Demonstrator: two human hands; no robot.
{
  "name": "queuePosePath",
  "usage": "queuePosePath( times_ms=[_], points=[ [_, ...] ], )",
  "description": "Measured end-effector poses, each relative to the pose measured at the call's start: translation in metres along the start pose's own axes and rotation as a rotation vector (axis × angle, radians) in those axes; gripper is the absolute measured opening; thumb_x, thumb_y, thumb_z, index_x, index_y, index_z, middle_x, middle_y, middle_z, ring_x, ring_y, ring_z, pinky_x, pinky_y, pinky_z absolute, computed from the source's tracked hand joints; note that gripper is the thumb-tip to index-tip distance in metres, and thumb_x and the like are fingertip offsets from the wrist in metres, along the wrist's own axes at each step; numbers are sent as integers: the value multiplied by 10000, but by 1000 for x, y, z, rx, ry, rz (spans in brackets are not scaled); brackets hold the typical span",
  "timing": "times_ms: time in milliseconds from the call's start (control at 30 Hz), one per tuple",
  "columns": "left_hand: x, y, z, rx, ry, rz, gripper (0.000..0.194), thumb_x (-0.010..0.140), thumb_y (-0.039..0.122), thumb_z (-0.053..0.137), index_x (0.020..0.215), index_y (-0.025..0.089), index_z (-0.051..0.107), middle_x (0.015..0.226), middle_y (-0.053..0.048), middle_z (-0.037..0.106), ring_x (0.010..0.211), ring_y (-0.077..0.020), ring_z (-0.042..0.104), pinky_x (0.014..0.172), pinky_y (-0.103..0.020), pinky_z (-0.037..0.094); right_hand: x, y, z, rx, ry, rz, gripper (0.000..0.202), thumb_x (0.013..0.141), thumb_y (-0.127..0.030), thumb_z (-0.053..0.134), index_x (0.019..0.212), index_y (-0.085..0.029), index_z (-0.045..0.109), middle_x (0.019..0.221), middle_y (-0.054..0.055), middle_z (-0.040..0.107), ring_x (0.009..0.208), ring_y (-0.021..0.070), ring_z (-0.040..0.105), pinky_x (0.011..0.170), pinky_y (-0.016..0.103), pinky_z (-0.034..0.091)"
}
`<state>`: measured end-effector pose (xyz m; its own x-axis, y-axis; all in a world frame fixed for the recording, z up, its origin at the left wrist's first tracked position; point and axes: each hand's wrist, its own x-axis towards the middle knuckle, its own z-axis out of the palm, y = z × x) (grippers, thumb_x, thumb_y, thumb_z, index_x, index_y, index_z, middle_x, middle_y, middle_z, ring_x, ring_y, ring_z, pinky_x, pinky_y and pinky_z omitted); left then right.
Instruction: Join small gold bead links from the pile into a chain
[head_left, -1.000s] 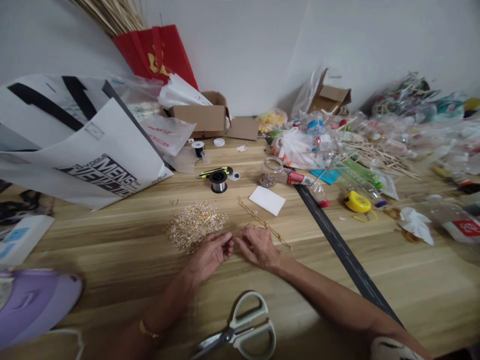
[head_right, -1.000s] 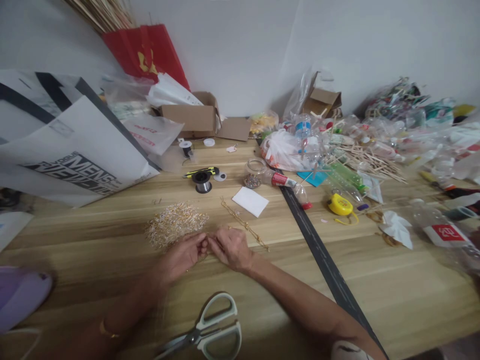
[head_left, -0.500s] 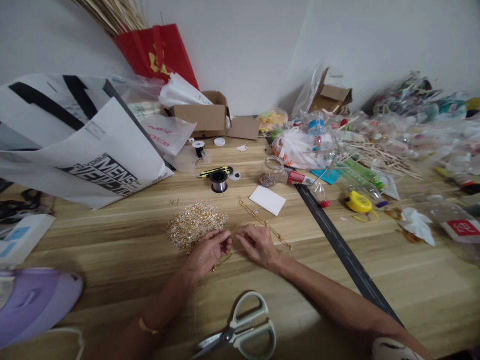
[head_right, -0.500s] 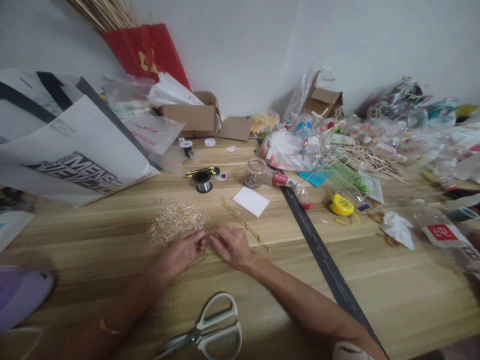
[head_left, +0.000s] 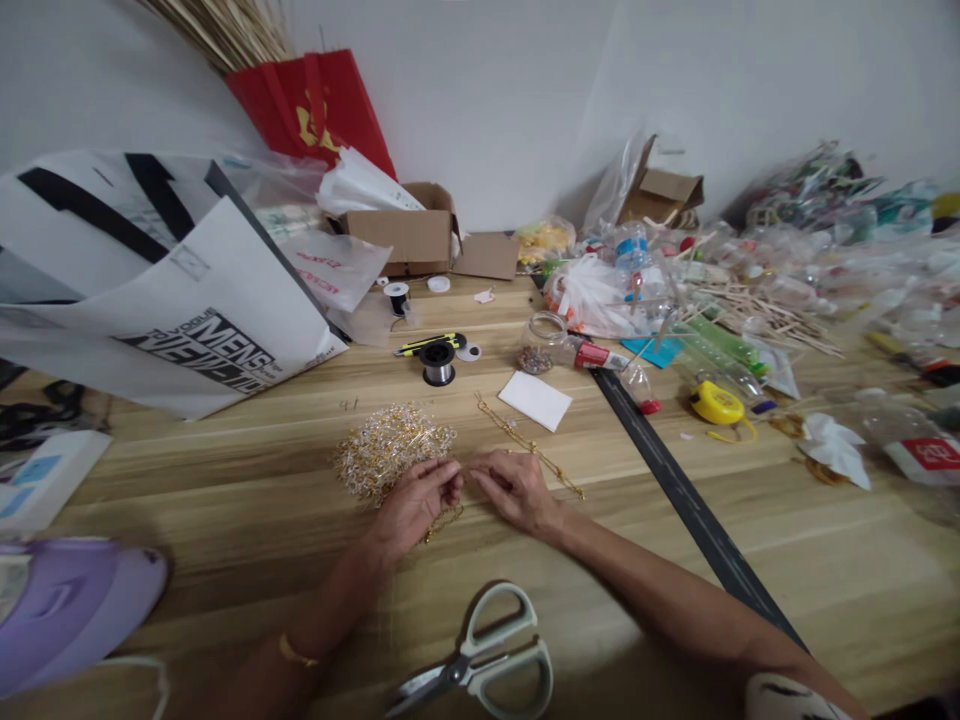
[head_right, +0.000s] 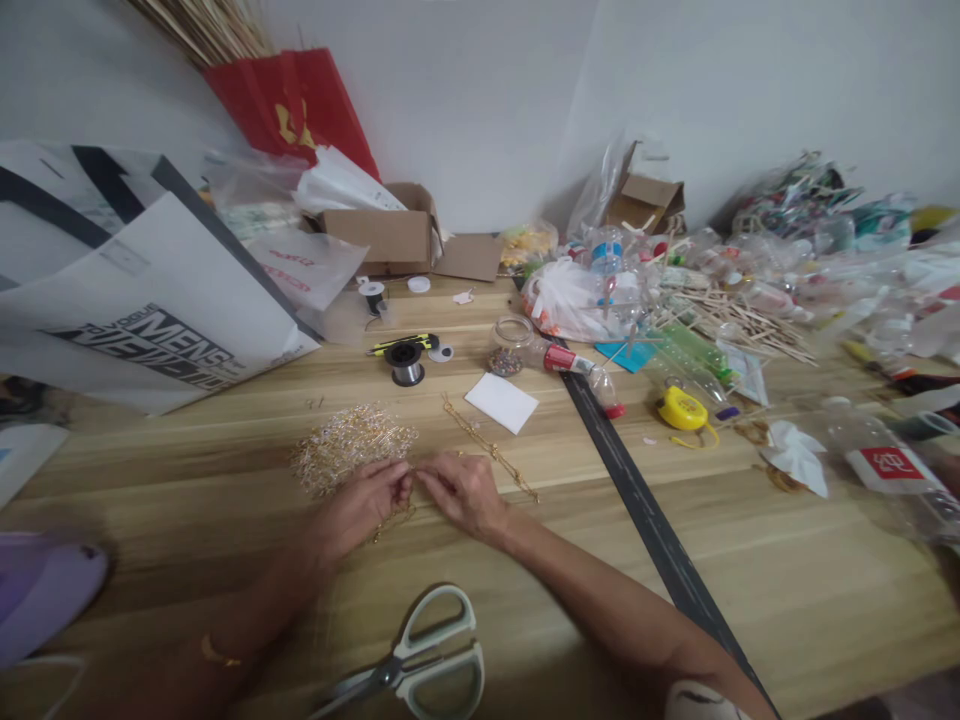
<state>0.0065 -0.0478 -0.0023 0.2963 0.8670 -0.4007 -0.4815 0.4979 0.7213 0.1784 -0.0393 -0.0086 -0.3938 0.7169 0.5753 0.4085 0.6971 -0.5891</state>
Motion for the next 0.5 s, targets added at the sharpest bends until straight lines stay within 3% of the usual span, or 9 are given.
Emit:
queuePosePath(
  times_ms=[500],
  points=[
    [-1,-1,1,1,-9,5,210,618,202,774,717,102,618,611,-14,625,544,-83,558,532,-194,420,-1,0,2,12,-4,26,143,881,-231,497,887,-157,619,632,14,626,526,101,533,531,204,408]
  ],
)
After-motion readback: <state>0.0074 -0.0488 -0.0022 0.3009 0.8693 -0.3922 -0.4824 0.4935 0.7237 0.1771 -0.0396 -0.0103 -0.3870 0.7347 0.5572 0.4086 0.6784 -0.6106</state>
